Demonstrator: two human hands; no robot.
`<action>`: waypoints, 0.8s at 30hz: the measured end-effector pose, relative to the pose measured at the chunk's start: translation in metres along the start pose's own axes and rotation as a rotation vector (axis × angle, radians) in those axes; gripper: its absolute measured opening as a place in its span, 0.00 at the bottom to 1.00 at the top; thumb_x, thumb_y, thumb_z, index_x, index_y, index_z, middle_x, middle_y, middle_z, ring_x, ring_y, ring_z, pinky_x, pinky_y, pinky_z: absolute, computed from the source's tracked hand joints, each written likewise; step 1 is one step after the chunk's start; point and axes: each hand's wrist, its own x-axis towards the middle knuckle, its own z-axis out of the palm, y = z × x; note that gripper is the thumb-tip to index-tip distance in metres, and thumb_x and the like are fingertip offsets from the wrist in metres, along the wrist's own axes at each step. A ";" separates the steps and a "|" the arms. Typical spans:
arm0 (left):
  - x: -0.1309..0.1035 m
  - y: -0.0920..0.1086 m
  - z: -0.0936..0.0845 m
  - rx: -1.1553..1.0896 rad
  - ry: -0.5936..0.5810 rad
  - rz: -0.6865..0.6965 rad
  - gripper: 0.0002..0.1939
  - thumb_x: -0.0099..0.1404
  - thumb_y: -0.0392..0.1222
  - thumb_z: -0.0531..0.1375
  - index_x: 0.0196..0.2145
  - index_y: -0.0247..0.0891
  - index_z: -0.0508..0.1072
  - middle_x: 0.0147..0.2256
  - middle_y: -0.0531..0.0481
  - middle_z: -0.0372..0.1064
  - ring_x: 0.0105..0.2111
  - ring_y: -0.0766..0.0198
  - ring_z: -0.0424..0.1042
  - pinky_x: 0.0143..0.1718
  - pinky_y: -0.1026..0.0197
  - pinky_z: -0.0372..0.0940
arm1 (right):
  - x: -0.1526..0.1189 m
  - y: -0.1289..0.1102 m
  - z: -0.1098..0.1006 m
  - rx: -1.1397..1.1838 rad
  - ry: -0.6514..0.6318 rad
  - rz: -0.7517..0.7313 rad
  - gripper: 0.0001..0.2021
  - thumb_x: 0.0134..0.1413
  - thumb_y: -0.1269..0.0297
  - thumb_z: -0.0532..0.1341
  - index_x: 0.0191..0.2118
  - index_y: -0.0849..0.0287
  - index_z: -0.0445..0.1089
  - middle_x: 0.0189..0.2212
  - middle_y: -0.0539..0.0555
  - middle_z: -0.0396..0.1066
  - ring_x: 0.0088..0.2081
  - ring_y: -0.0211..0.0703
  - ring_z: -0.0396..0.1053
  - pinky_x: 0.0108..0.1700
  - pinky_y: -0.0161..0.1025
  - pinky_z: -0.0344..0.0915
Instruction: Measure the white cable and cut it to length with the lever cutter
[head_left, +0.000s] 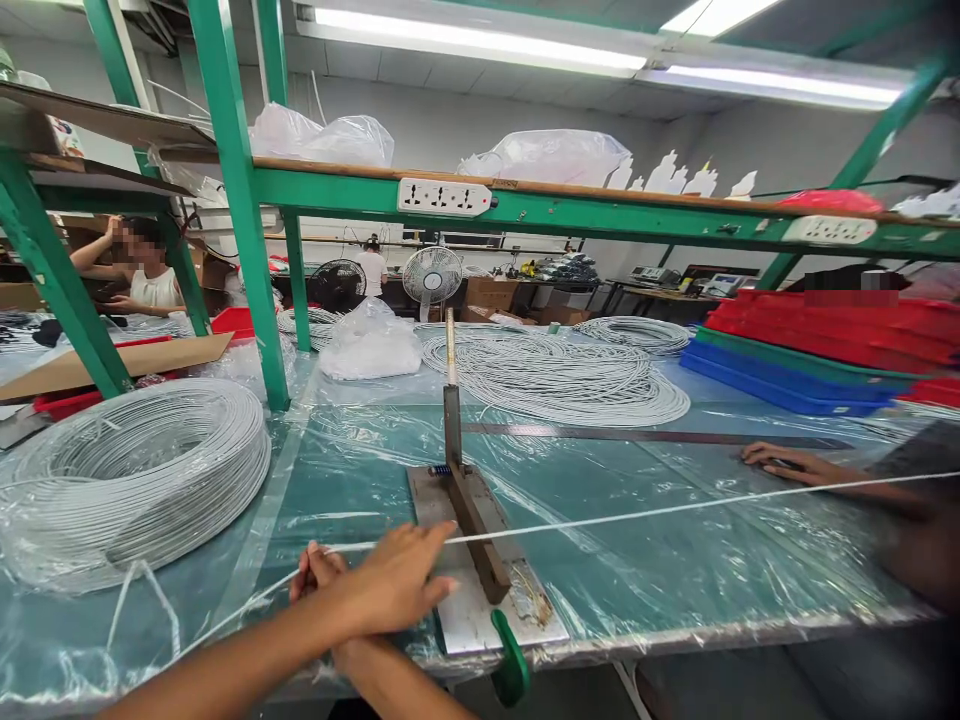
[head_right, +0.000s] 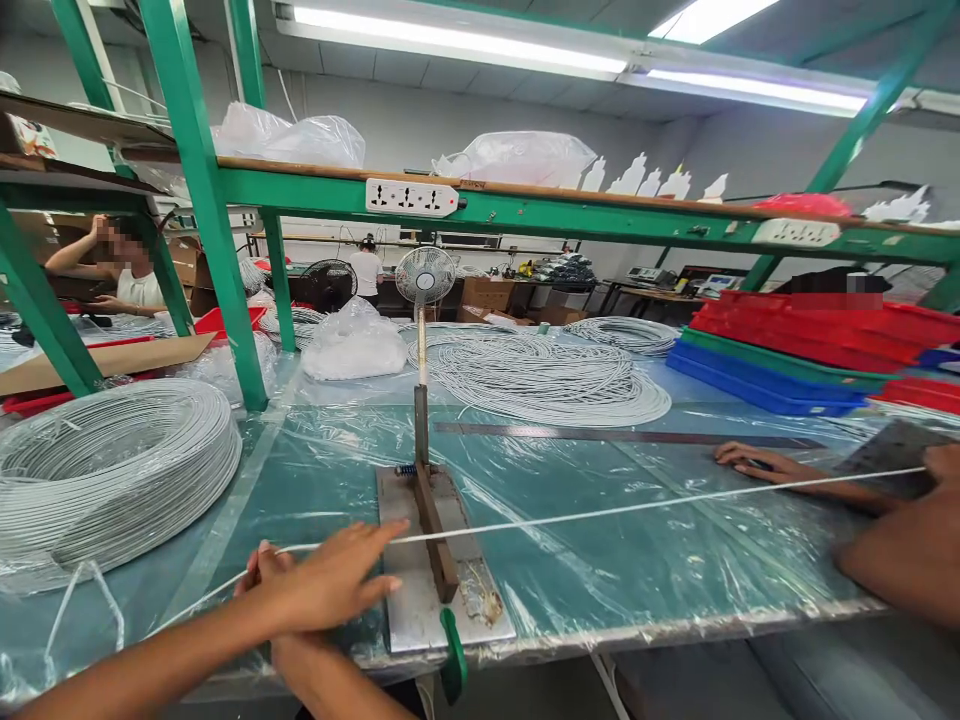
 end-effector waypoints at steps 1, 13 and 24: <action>0.009 0.000 0.008 -0.091 -0.007 0.013 0.30 0.61 0.45 0.56 0.60 0.37 0.57 0.43 0.41 0.69 0.44 0.53 0.67 0.44 0.56 0.61 | 0.002 0.002 -0.002 -0.011 -0.002 0.022 0.22 0.59 0.44 0.48 0.32 0.60 0.65 0.21 0.46 0.61 0.21 0.33 0.60 0.24 0.32 0.59; 0.048 -0.018 0.023 -0.239 0.131 0.056 0.22 0.62 0.48 0.51 0.27 0.31 0.78 0.14 0.56 0.60 0.18 0.66 0.57 0.18 0.67 0.51 | -0.078 -0.167 -0.101 -0.390 -0.660 0.085 0.18 0.54 0.53 0.56 0.37 0.63 0.74 0.23 0.50 0.69 0.23 0.33 0.66 0.26 0.28 0.62; 0.046 -0.014 0.039 0.015 0.066 0.047 0.15 0.58 0.26 0.48 0.36 0.35 0.71 0.35 0.40 0.72 0.38 0.53 0.71 0.38 0.58 0.61 | 0.101 -0.283 -0.235 -0.270 0.524 -0.021 0.13 0.61 0.59 0.55 0.44 0.64 0.65 0.33 0.52 0.67 0.27 0.34 0.66 0.28 0.34 0.67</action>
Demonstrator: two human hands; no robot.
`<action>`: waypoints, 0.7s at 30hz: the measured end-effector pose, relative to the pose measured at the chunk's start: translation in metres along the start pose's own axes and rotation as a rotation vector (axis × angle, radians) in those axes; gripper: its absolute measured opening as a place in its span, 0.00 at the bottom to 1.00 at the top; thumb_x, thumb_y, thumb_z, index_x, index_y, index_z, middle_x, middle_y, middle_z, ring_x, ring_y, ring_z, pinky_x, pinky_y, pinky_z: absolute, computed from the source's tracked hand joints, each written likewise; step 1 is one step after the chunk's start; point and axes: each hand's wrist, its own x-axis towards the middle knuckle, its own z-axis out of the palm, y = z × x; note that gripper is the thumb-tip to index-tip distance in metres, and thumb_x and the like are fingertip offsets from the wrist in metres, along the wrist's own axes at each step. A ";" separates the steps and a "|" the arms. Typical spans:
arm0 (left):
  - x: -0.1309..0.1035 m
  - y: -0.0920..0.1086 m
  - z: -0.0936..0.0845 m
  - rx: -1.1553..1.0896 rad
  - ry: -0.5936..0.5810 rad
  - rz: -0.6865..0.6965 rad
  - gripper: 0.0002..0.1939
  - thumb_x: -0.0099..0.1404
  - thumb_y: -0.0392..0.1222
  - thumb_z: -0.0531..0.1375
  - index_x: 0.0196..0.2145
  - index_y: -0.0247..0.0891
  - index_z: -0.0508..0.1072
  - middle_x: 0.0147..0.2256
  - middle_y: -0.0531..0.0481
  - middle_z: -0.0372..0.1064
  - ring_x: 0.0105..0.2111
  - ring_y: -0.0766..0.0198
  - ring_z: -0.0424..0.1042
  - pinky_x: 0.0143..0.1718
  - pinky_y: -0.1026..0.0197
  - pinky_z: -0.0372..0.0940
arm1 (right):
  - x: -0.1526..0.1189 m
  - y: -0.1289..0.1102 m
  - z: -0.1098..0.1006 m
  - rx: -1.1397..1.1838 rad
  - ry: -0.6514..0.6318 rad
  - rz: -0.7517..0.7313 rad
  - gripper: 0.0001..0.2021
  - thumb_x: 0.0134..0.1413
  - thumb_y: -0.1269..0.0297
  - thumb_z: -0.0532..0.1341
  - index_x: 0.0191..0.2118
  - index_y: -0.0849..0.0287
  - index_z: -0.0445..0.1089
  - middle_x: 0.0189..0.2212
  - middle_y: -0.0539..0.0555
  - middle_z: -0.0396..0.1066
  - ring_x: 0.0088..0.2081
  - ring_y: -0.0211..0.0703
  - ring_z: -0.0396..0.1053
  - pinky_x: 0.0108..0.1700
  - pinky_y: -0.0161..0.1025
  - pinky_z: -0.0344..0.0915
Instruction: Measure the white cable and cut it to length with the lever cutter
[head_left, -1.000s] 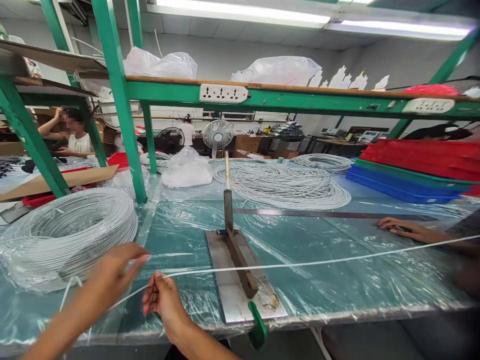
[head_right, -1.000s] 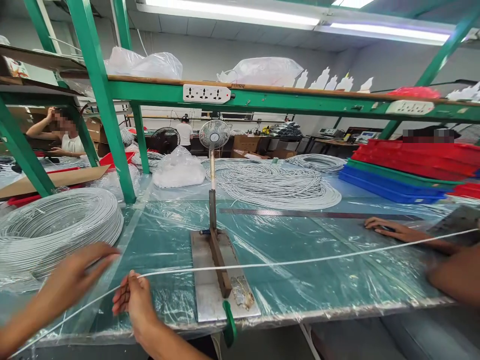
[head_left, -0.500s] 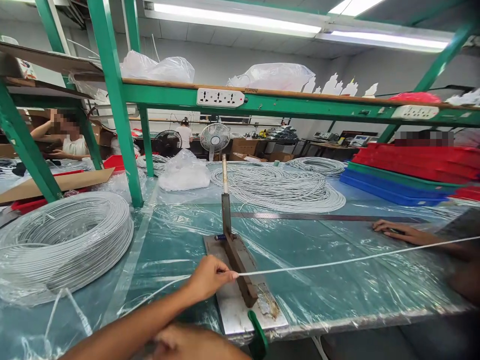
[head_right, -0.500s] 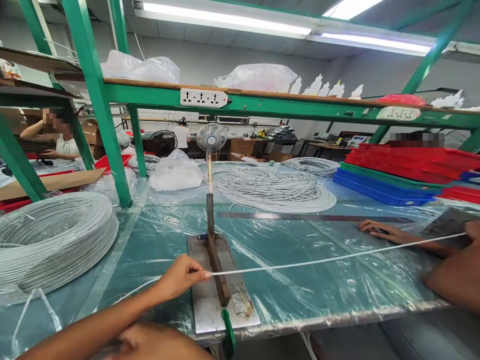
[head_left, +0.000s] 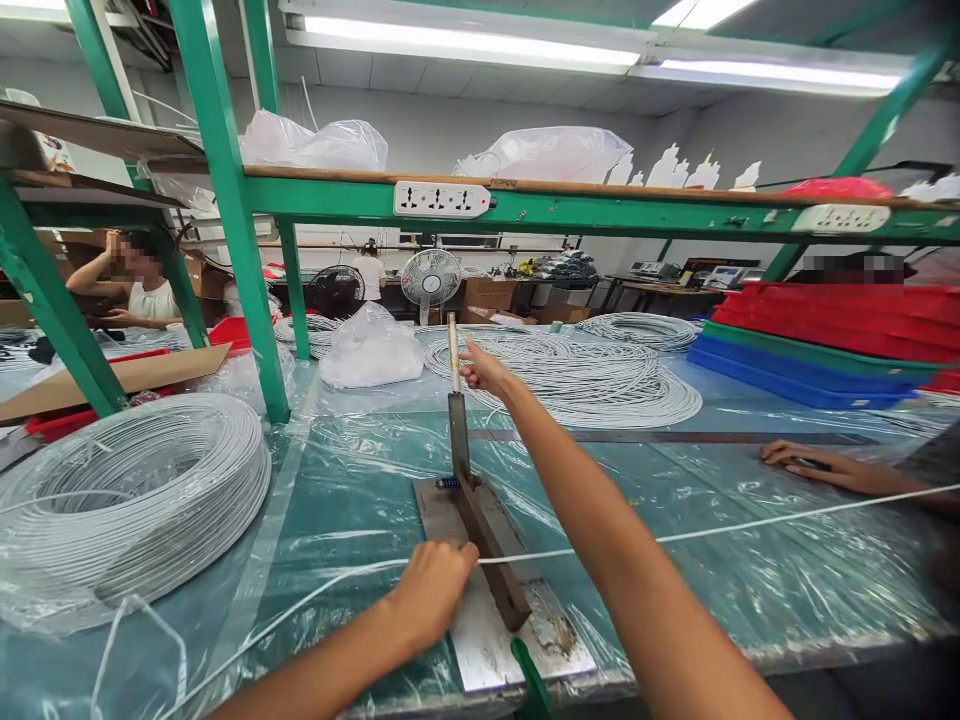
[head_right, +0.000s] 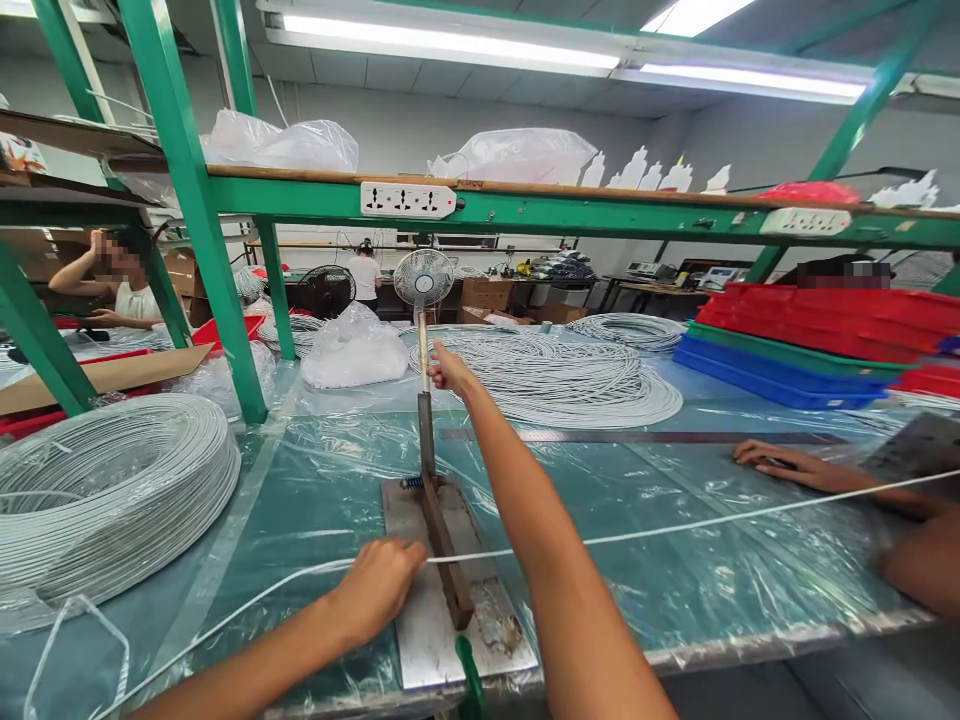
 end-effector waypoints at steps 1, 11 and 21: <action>0.002 0.000 0.002 -0.097 0.029 -0.019 0.13 0.58 0.27 0.49 0.33 0.35 0.71 0.34 0.41 0.72 0.37 0.54 0.70 0.37 0.59 0.61 | 0.006 -0.001 0.003 0.008 -0.015 0.021 0.13 0.61 0.60 0.56 0.44 0.64 0.66 0.35 0.53 0.68 0.30 0.36 0.67 0.30 0.35 0.68; 0.028 -0.012 0.018 -0.636 0.162 -0.202 0.17 0.55 0.48 0.60 0.17 0.36 0.62 0.17 0.58 0.53 0.20 0.71 0.54 0.21 0.67 0.47 | -0.005 -0.020 0.000 0.113 -0.117 0.070 0.23 0.65 0.50 0.43 0.34 0.64 0.64 0.17 0.43 0.52 0.14 0.26 0.46 0.17 0.27 0.47; 0.054 -0.024 0.037 -0.699 0.280 -0.379 0.22 0.46 0.51 0.65 0.12 0.37 0.58 0.12 0.60 0.49 0.17 0.72 0.51 0.19 0.67 0.42 | -0.156 -0.004 -0.059 0.076 -0.111 0.047 0.25 0.63 0.50 0.37 0.37 0.64 0.62 0.14 0.46 0.61 0.15 0.24 0.58 0.22 0.30 0.45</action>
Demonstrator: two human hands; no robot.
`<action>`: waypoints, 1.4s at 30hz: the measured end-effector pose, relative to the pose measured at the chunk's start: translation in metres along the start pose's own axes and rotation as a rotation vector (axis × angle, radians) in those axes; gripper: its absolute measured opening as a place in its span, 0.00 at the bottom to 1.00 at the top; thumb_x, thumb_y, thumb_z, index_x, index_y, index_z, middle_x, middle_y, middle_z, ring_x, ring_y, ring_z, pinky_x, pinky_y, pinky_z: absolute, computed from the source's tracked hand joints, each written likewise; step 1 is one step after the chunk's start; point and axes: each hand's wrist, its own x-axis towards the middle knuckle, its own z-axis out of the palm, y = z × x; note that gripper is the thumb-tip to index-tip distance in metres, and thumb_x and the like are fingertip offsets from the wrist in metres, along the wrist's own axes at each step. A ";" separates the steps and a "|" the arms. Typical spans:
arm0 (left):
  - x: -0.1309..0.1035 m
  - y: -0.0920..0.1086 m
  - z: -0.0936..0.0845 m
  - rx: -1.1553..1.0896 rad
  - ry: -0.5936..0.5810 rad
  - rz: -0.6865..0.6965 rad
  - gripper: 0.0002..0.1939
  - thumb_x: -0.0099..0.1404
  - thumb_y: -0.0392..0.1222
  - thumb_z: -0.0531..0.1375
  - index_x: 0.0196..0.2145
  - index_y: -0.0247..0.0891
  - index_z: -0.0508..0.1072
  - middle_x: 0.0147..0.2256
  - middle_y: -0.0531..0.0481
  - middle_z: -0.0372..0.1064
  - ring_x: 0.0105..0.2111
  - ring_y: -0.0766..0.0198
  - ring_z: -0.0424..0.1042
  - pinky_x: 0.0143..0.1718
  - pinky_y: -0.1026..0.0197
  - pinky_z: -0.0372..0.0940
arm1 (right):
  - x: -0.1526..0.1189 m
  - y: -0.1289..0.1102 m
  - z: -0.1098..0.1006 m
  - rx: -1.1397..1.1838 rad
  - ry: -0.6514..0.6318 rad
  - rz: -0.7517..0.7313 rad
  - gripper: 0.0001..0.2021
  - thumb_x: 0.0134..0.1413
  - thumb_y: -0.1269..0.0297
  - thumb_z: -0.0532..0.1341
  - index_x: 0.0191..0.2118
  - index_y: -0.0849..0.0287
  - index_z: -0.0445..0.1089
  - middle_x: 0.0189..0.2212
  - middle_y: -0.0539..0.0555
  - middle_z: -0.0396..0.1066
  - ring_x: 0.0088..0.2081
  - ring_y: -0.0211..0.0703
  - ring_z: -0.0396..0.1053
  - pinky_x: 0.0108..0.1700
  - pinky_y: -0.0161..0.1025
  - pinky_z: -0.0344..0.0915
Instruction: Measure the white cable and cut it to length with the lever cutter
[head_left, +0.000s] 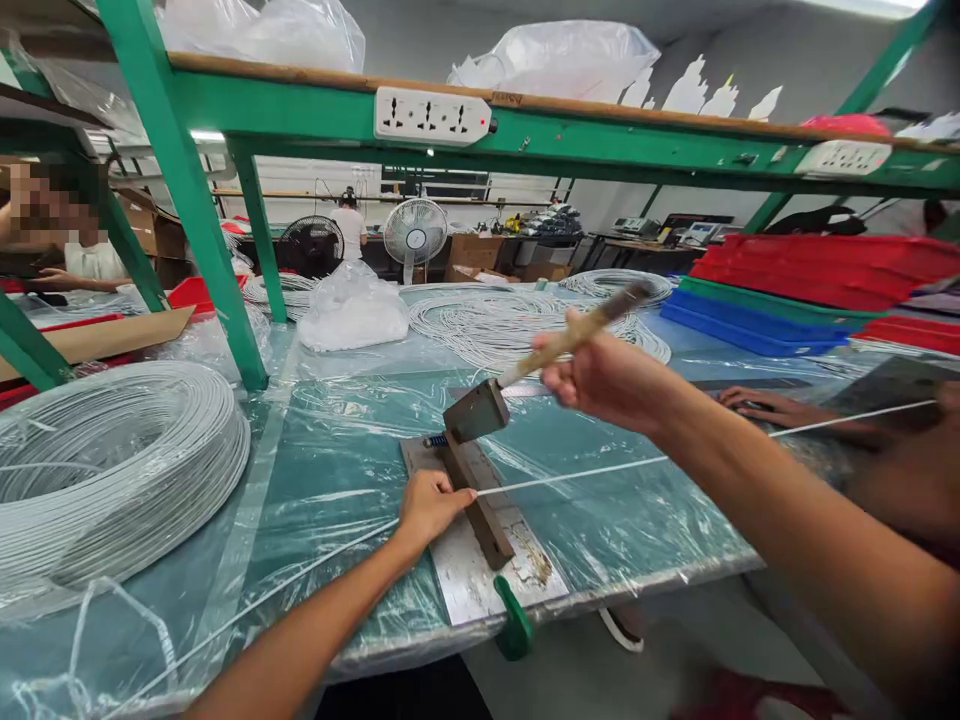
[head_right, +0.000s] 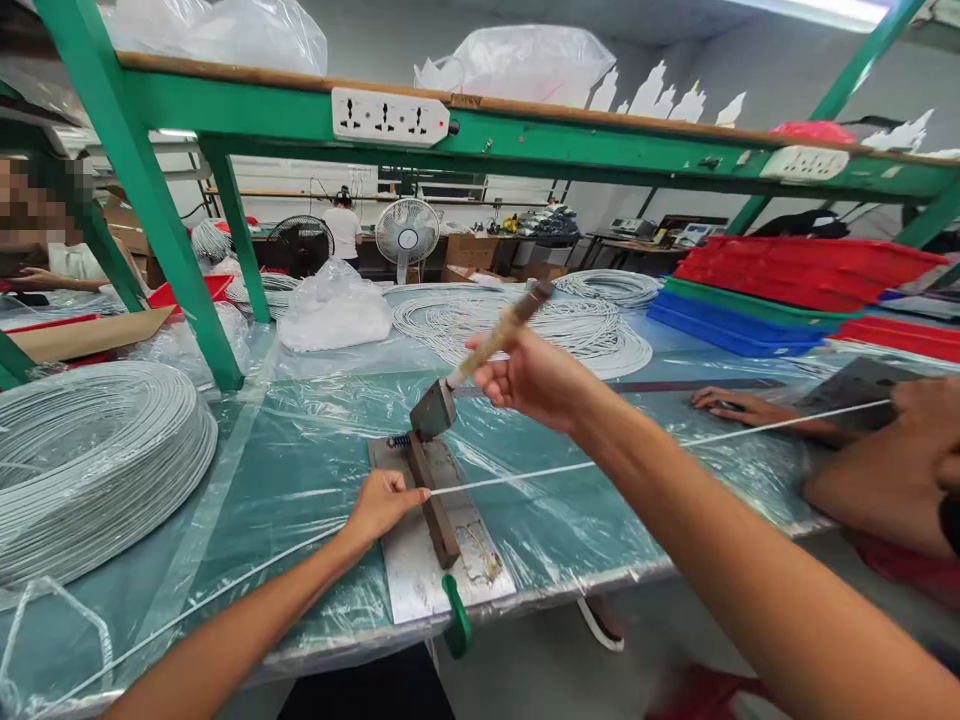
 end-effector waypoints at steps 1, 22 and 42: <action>0.001 -0.001 0.000 0.000 0.005 -0.009 0.21 0.46 0.50 0.65 0.12 0.37 0.58 0.12 0.60 0.49 0.16 0.72 0.50 0.19 0.67 0.42 | -0.019 0.011 -0.003 -0.010 0.014 0.022 0.25 0.62 0.49 0.37 0.36 0.64 0.62 0.14 0.46 0.61 0.15 0.23 0.58 0.21 0.31 0.45; 0.001 0.003 -0.003 0.056 -0.004 0.056 0.20 0.47 0.47 0.63 0.12 0.37 0.55 0.13 0.61 0.47 0.16 0.73 0.49 0.20 0.67 0.42 | -0.132 0.114 0.010 -0.089 0.021 0.468 0.17 0.40 0.53 0.59 0.37 0.56 0.61 0.13 0.40 0.50 0.08 0.27 0.41 0.11 0.29 0.34; -0.027 0.015 -0.023 -0.213 -0.132 0.155 0.23 0.47 0.59 0.62 0.17 0.37 0.59 0.17 0.59 0.51 0.20 0.72 0.50 0.22 0.67 0.46 | -0.156 0.161 0.007 -0.156 0.076 0.253 0.37 0.49 0.50 0.60 0.63 0.58 0.49 0.12 0.40 0.49 0.12 0.30 0.45 0.15 0.29 0.46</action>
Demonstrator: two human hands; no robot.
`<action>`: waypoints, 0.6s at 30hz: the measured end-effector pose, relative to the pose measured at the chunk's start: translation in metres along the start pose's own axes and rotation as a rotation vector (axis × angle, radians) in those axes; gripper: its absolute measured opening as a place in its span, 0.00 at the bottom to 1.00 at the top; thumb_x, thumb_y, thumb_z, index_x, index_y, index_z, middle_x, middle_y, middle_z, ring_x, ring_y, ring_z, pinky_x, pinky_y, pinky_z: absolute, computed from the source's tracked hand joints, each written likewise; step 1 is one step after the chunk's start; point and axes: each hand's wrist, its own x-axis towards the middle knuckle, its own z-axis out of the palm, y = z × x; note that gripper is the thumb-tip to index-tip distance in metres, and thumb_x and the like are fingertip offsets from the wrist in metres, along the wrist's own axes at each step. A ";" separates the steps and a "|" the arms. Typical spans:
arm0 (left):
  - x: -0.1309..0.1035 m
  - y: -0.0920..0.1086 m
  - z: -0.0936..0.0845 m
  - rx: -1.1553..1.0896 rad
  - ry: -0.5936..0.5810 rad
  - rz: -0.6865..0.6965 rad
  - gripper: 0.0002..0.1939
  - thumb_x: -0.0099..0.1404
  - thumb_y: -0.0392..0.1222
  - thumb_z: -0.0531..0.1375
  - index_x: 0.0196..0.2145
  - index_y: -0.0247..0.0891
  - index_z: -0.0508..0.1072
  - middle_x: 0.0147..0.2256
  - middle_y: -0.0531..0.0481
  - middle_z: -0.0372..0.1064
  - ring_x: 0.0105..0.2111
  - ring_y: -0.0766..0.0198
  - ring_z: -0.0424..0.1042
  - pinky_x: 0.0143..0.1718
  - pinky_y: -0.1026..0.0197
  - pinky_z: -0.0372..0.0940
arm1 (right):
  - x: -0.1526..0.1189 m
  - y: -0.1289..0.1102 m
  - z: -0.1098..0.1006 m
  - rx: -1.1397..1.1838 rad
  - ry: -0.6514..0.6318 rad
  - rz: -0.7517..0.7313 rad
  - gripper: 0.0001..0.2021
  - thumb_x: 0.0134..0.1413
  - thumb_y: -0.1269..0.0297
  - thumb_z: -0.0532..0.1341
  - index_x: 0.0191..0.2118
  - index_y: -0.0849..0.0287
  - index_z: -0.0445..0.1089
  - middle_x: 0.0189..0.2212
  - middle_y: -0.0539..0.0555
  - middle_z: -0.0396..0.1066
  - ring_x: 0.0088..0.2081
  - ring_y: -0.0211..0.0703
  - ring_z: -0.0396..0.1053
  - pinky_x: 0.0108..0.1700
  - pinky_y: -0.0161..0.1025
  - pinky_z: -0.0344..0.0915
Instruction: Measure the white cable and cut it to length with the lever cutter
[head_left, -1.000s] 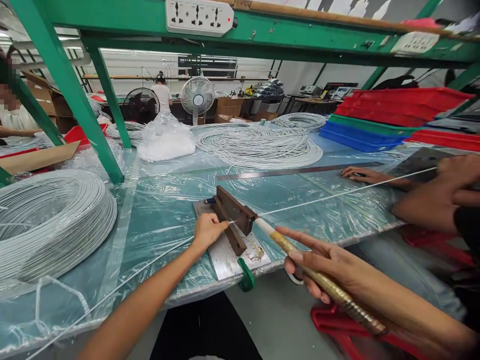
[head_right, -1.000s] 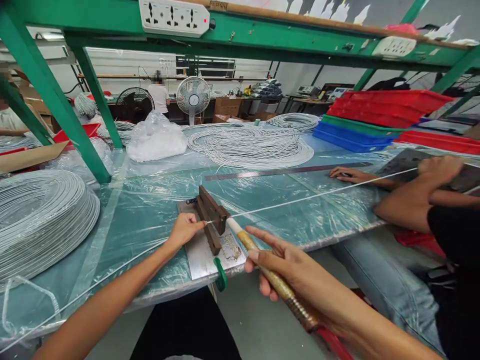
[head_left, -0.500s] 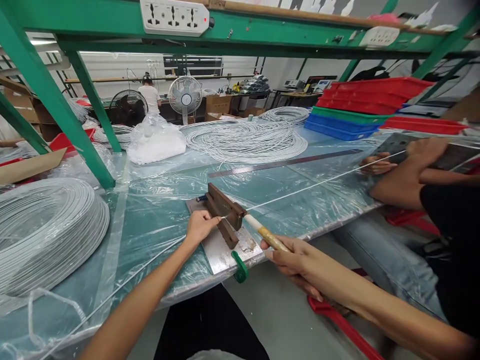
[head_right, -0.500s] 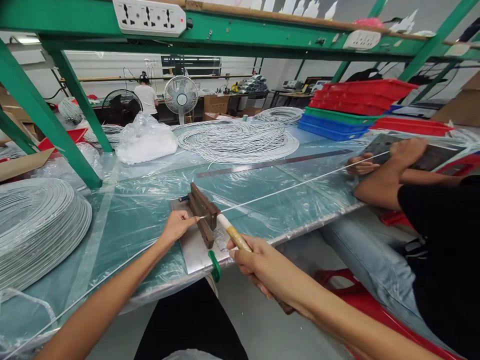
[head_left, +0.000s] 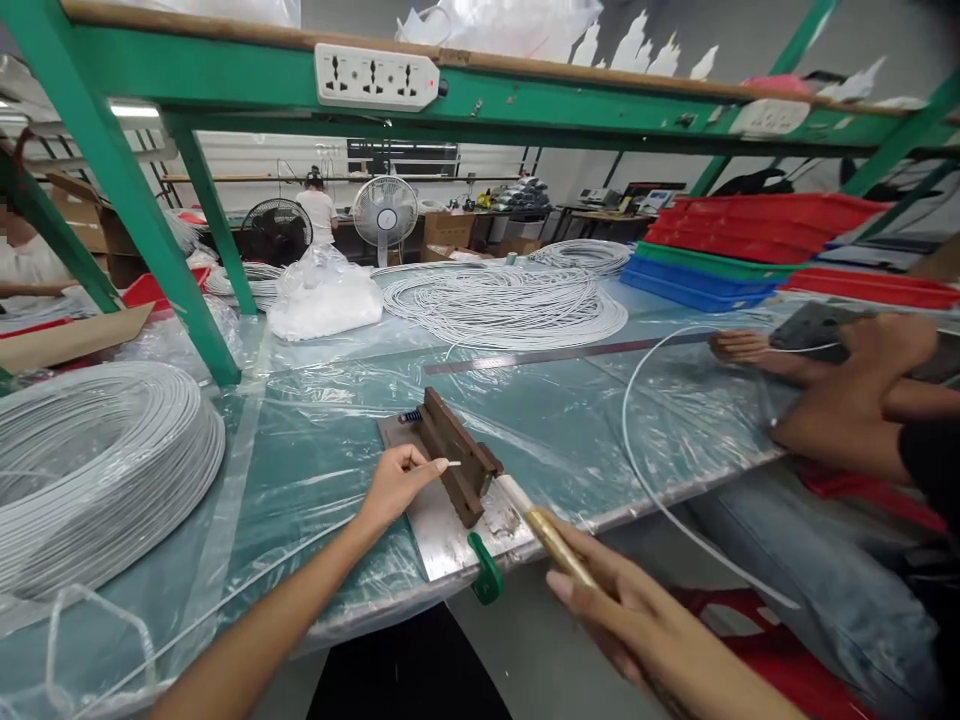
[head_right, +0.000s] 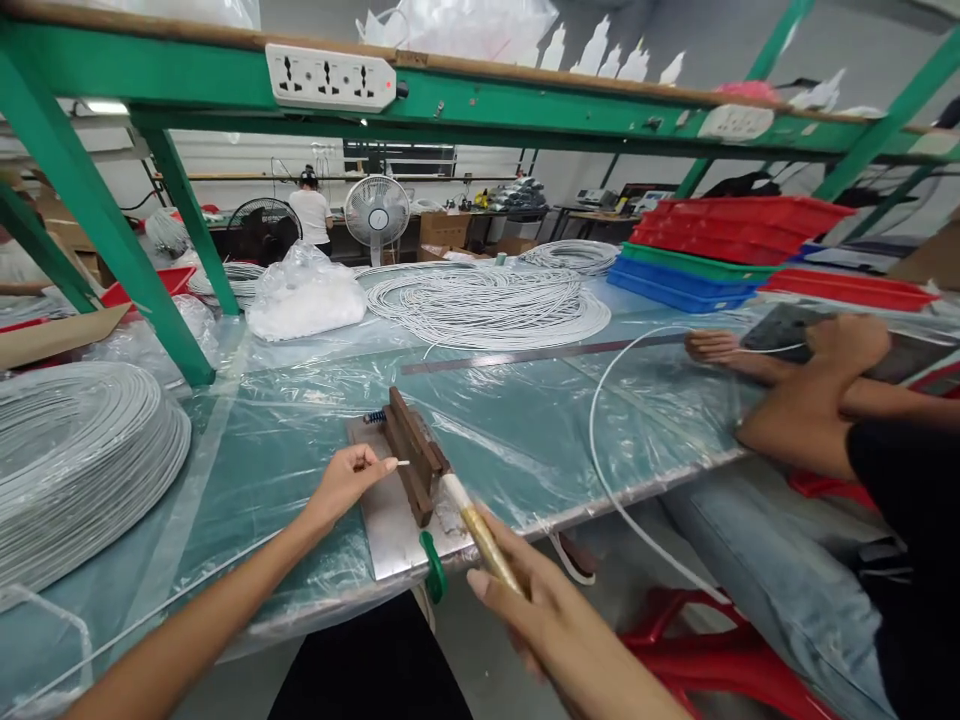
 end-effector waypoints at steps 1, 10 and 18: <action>-0.007 0.003 -0.002 -0.018 -0.024 0.020 0.22 0.49 0.58 0.62 0.19 0.36 0.61 0.18 0.58 0.53 0.21 0.72 0.52 0.23 0.67 0.47 | -0.003 -0.018 -0.007 0.058 -0.044 0.000 0.40 0.48 0.50 0.61 0.64 0.57 0.48 0.12 0.41 0.52 0.12 0.30 0.45 0.15 0.29 0.47; -0.055 0.006 -0.002 -0.078 -0.048 0.039 0.23 0.59 0.59 0.55 0.21 0.35 0.62 0.19 0.57 0.50 0.22 0.71 0.49 0.24 0.66 0.46 | 0.064 -0.192 -0.028 0.606 -0.269 -0.188 0.34 0.55 0.41 0.49 0.55 0.68 0.61 0.31 0.61 0.70 0.27 0.40 0.68 0.27 0.29 0.69; -0.079 -0.005 0.005 -0.184 0.010 -0.010 0.26 0.60 0.63 0.52 0.22 0.34 0.64 0.17 0.58 0.48 0.19 0.71 0.48 0.22 0.65 0.43 | 0.211 -0.256 0.003 0.367 -0.349 -0.348 0.43 0.52 0.34 0.44 0.63 0.64 0.46 0.44 0.68 0.70 0.46 0.53 0.69 0.44 0.45 0.67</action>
